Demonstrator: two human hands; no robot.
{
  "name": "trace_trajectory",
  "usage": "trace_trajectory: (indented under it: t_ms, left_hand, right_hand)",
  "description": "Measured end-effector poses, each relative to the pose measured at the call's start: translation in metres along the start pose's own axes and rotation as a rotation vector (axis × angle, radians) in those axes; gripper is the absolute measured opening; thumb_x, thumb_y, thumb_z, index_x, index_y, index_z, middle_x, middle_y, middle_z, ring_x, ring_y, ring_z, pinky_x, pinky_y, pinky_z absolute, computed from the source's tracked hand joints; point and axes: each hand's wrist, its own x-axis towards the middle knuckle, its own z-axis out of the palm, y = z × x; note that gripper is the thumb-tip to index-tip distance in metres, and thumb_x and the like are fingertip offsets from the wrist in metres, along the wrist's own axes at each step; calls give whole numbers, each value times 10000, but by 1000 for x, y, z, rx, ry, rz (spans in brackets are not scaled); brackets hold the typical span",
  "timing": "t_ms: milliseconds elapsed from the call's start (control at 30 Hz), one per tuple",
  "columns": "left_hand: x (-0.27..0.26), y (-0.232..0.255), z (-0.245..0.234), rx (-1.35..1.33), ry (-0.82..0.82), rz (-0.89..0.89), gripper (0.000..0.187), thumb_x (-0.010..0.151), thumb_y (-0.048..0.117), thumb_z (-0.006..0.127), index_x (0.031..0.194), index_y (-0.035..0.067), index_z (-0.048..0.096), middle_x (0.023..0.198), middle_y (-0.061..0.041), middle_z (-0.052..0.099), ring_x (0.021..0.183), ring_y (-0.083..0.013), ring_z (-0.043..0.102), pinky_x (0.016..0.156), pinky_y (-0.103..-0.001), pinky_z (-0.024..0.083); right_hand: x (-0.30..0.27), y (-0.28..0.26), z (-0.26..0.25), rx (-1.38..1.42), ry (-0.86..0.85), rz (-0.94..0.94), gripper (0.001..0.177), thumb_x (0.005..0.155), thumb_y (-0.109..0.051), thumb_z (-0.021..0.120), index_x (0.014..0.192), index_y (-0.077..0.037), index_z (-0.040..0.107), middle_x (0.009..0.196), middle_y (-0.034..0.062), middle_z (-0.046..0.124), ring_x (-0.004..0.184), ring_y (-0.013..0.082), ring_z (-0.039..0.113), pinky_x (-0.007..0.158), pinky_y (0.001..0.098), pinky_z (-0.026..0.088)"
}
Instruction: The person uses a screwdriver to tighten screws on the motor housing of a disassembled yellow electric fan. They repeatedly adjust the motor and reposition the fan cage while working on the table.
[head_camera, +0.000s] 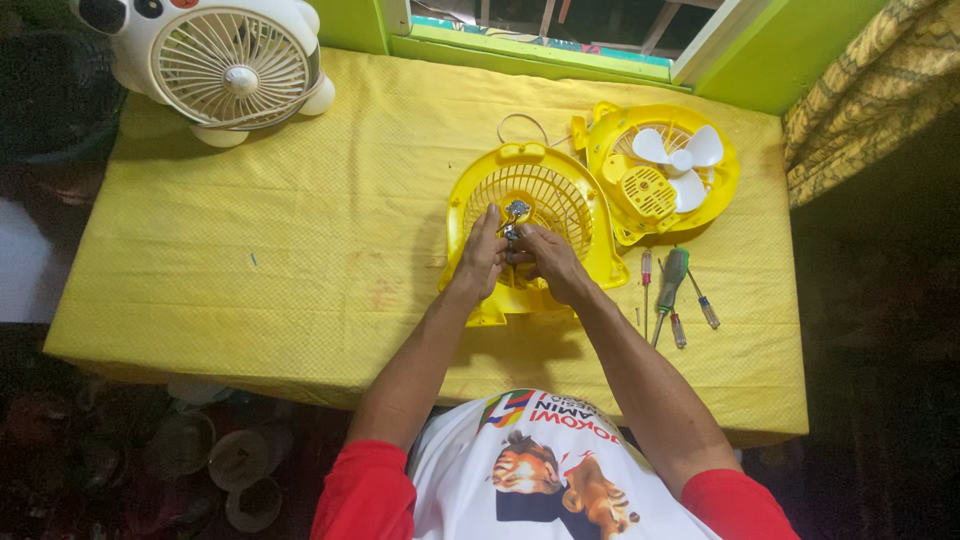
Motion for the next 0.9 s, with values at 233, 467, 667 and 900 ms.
trace_trajectory:
  t_ms: [233,467,667,900]
  left_hand:
    - [-21,17,11,5,15,-21,776,983,623,405,1596,175,243,1438,-284,487,1310,-386,520,1062,-496,381]
    - [-45,28,34,47,-77,36,864,984,672,421,1638,146,213,1507,-289,458,1404,-400,432,1142,-511,299]
    - [-73,29,99,204,-133,53,903,941,681,391,1632,166,126,1649,-136,302,1464,-290,441,1113,-496,313]
    - [-88,-9,173,305,-362,17,941,940,708,386,1649,144,136,1655,-102,311,1467,-298,431,1081,-464,338]
  right_hand:
    - [-12,-12,-1,81,-56,-36,420,1067,-441,489,1180,-54,607,1122,98,745,929,176,715,665,276,524]
    - [-50,-42,-16,170,-16,-138,581,1053,-455,493,1423,-8,522,1225,110,713,947,143,683,705,254,527]
    - [-107,-65,-60,208,183,-190,626,1042,-482,495,1422,15,523,1187,149,734,922,155,713,684,240,540]
    - [-176,-50,-122,298,317,-256,678,1036,-521,523,1420,38,518,1140,161,731,913,171,719,686,244,534]
